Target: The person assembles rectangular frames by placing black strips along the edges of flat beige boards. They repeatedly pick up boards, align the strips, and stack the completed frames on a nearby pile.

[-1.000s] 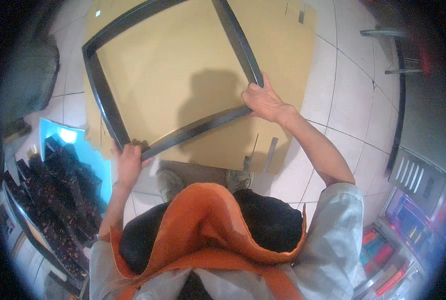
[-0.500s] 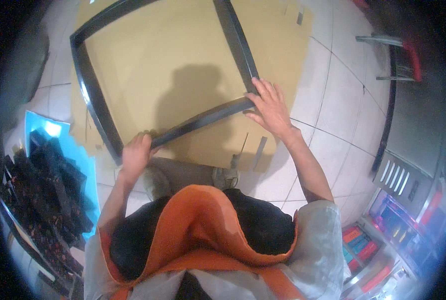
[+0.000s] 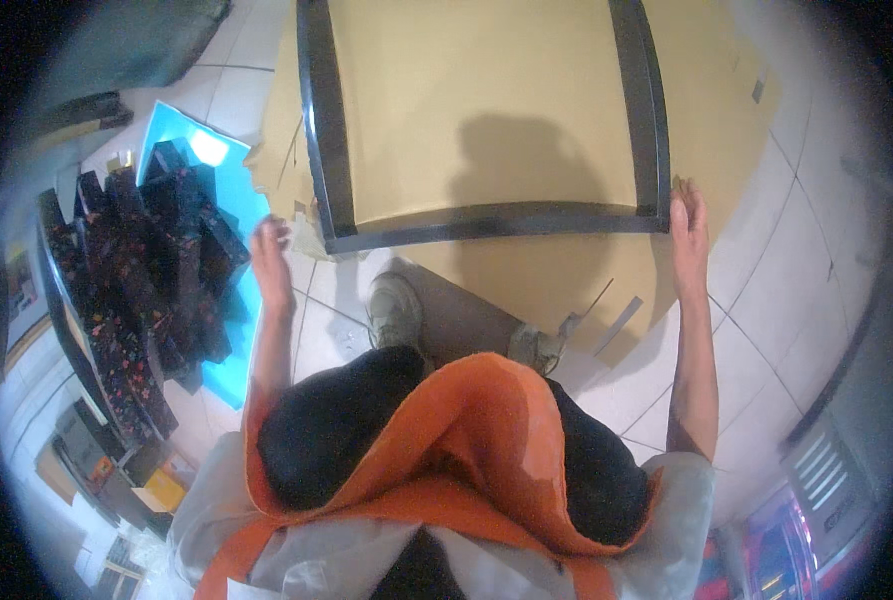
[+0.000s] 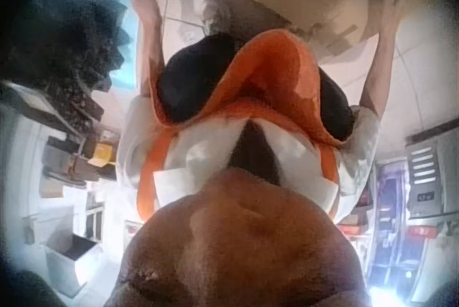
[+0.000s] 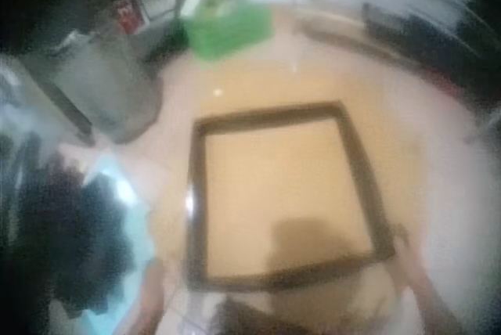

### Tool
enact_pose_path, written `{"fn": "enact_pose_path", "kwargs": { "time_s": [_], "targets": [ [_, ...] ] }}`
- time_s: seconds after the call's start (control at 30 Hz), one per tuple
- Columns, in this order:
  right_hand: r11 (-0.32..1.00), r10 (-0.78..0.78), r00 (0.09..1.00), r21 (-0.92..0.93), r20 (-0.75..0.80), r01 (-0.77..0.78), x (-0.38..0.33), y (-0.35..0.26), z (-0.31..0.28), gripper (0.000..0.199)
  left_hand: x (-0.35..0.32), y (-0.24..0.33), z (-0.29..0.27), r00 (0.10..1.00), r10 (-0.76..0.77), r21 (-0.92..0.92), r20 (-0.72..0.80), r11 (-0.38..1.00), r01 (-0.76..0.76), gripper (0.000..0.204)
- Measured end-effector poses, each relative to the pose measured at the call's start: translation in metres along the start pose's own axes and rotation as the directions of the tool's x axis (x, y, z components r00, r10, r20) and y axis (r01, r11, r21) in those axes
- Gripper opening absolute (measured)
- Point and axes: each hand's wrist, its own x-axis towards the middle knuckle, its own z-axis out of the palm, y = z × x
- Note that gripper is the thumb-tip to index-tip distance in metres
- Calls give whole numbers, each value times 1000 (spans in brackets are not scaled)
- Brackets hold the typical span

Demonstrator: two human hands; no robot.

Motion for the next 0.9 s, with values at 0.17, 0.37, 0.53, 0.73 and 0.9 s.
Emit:
{"fn": "enact_pose_path", "kwargs": {
  "time_s": [0.17, 0.37, 0.53, 0.73, 0.9],
  "targets": [
    [984, 176, 978, -61, 112, -170, 27, -4, 15, 44, -35, 7, 46, 961, -40, 101, 275, 995, 13, 37],
    [917, 199, 975, 331, 99, -221, -11, -11, 22, 51, -32, 56, 21, 919, -294, -458, 261, 801, 386, 49],
    [945, 80, 973, 327, -218, -5, -45, -31, 50, 58, -17, 49, 16, 958, -206, -735, 200, 615, 286, 49],
    [932, -239, 840, 128, -487, 339, -89, -50, 36, 59, -11, 39, 9, 940, -111, -795, 324, 506, 334, 39],
    [824, -417, 714, 98, -563, 558, -101, -55, 29, 67, 1, 46, 15, 946, -200, -765, 255, 557, 323, 30]
  ]
}}
